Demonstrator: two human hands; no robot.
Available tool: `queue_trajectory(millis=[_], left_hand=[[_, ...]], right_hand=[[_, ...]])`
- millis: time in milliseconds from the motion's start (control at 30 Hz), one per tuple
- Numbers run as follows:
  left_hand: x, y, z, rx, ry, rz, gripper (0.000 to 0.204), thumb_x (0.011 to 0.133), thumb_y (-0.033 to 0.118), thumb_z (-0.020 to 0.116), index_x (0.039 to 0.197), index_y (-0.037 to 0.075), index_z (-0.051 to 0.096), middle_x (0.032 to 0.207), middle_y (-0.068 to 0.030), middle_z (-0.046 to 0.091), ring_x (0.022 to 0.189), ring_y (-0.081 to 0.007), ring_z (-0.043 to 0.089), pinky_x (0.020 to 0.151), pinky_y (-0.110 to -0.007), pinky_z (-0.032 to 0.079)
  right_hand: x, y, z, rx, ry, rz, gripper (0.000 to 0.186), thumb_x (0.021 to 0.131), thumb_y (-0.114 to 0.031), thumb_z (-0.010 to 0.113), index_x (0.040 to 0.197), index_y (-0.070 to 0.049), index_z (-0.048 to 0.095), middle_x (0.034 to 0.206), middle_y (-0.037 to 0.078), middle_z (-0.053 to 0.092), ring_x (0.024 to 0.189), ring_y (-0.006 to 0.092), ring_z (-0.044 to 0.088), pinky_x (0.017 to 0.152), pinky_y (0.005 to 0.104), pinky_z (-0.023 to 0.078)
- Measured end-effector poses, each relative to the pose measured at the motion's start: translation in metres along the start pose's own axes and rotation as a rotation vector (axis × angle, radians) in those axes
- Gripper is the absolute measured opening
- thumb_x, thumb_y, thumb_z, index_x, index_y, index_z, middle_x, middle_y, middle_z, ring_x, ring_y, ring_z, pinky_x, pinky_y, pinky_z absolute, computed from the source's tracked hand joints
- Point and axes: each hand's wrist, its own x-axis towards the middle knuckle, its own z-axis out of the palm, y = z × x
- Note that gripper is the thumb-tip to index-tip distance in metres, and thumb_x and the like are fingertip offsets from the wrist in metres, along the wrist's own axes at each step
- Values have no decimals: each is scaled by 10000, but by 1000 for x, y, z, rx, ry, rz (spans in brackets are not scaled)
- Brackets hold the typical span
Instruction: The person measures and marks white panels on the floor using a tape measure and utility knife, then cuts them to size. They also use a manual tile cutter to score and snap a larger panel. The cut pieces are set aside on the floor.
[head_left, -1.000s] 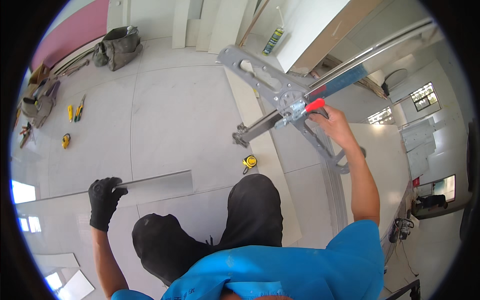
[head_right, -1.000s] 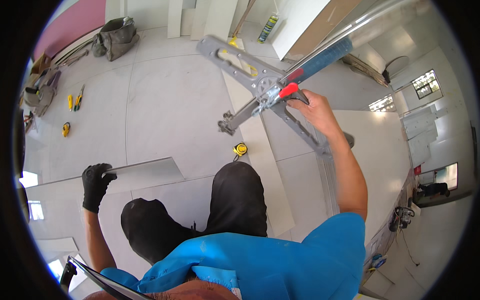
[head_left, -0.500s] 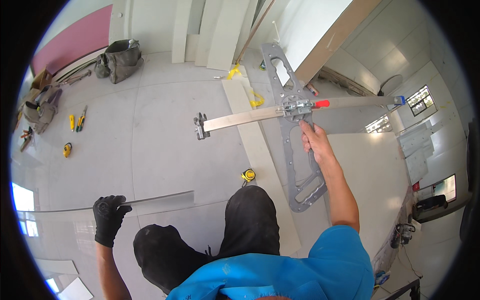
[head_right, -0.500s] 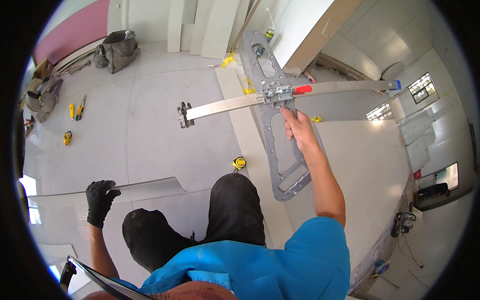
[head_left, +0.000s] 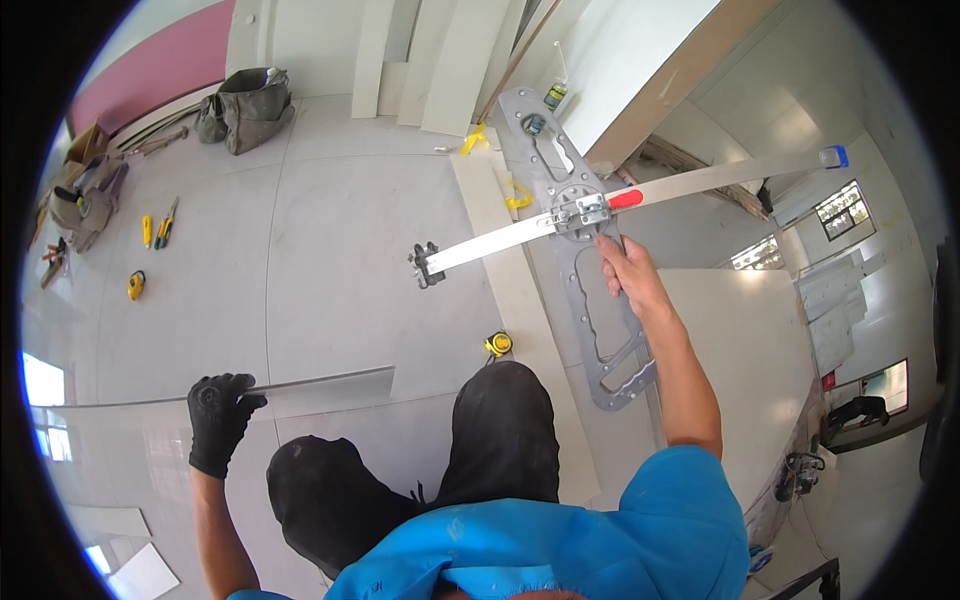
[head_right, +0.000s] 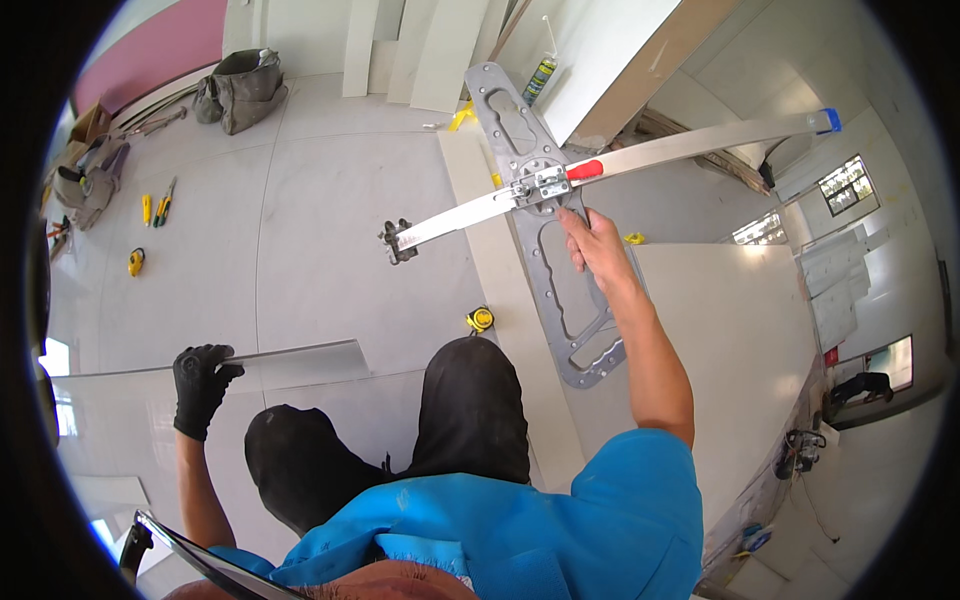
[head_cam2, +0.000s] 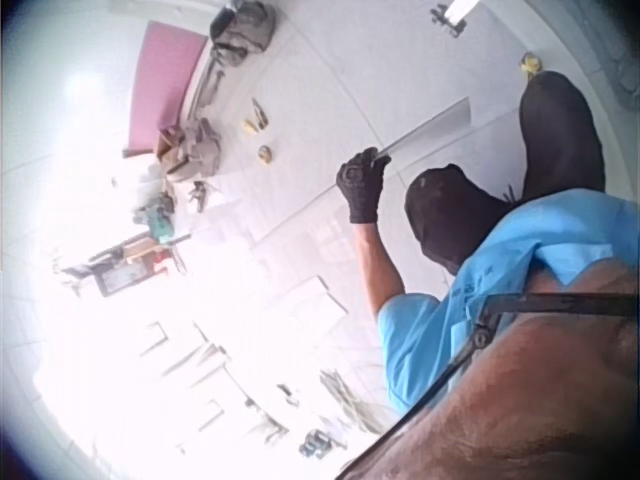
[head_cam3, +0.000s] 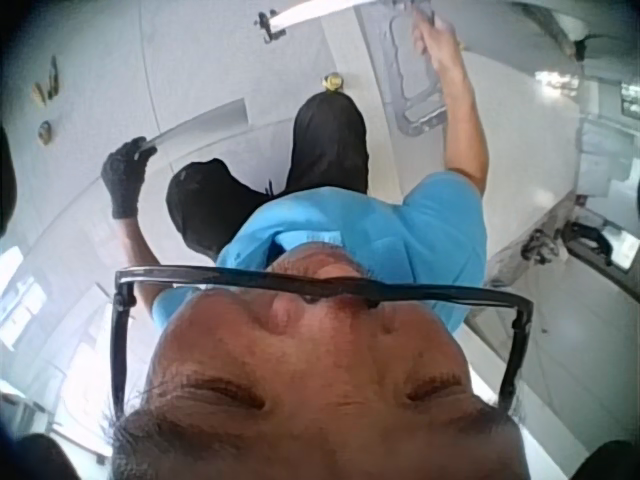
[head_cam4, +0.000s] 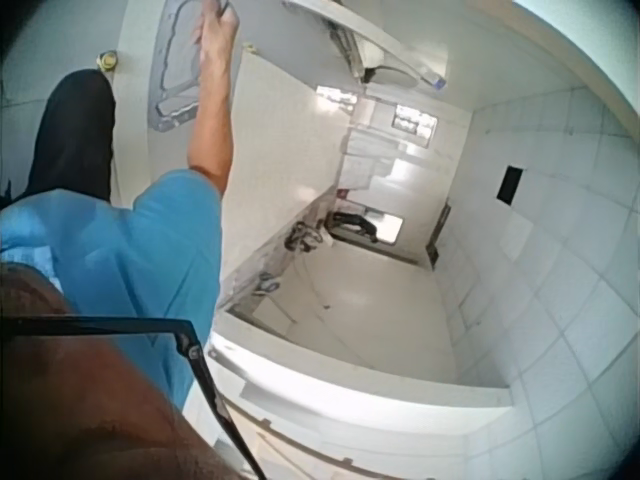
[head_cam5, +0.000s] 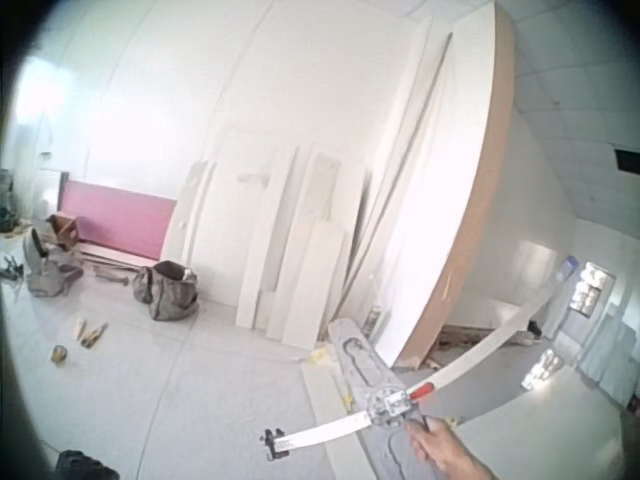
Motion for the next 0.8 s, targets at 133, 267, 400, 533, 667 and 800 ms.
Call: queue_trajectory(millis=[133, 267, 400, 533, 667, 800], left_hand=[[2, 3, 4, 3, 15, 5, 283, 653, 259, 802, 823, 102, 639, 645, -55, 588, 615, -273, 579, 598, -392, 432], [0, 3, -1, -18, -45, -38, 272, 670, 274, 794, 825, 107, 645, 666, -59, 600, 630, -273, 591, 608, -399, 440], [-4, -14, 7, 18, 54, 52, 249, 688, 277, 794, 808, 97, 670, 720, -72, 646, 662, -298, 601, 629, -408, 444], [-2, -23, 7, 16, 51, 54, 233, 734, 301, 759, 823, 117, 647, 670, -50, 602, 647, -275, 589, 619, -374, 442], [-5, -28, 1, -17, -3, -39, 235, 730, 309, 753, 824, 116, 658, 656, -53, 603, 643, -265, 601, 610, -378, 459], [-13, -33, 1, -41, 3, -52, 214, 731, 289, 747, 824, 118, 658, 660, -53, 609, 639, -262, 606, 614, -376, 460]], right_hand=[[6, -2, 1, -22, -8, 22, 329, 908, -389, 660, 857, -86, 541, 635, -41, 440, 487, 46, 387, 410, 220, 329], [10, -13, 12, -46, -31, 31, 315, 920, -384, 639, 828, -110, 512, 646, -53, 428, 488, 44, 366, 419, 220, 306], [4, -8, 14, -55, 6, -98, 272, 908, -366, 653, 879, -114, 554, 626, -73, 414, 496, 30, 349, 420, 231, 295], [-19, -19, 30, -244, 64, -60, 264, 938, -321, 612, 1018, -69, 609, 606, -87, 388, 483, 12, 320, 417, 207, 259], [-25, -38, 36, -308, -78, -205, 208, 932, -243, 637, 993, -45, 625, 613, -74, 439, 501, 23, 351, 436, 213, 277], [-37, -61, 65, -716, -163, -475, 202, 896, -225, 682, 928, -29, 648, 661, -2, 560, 558, 63, 444, 501, 246, 362]])
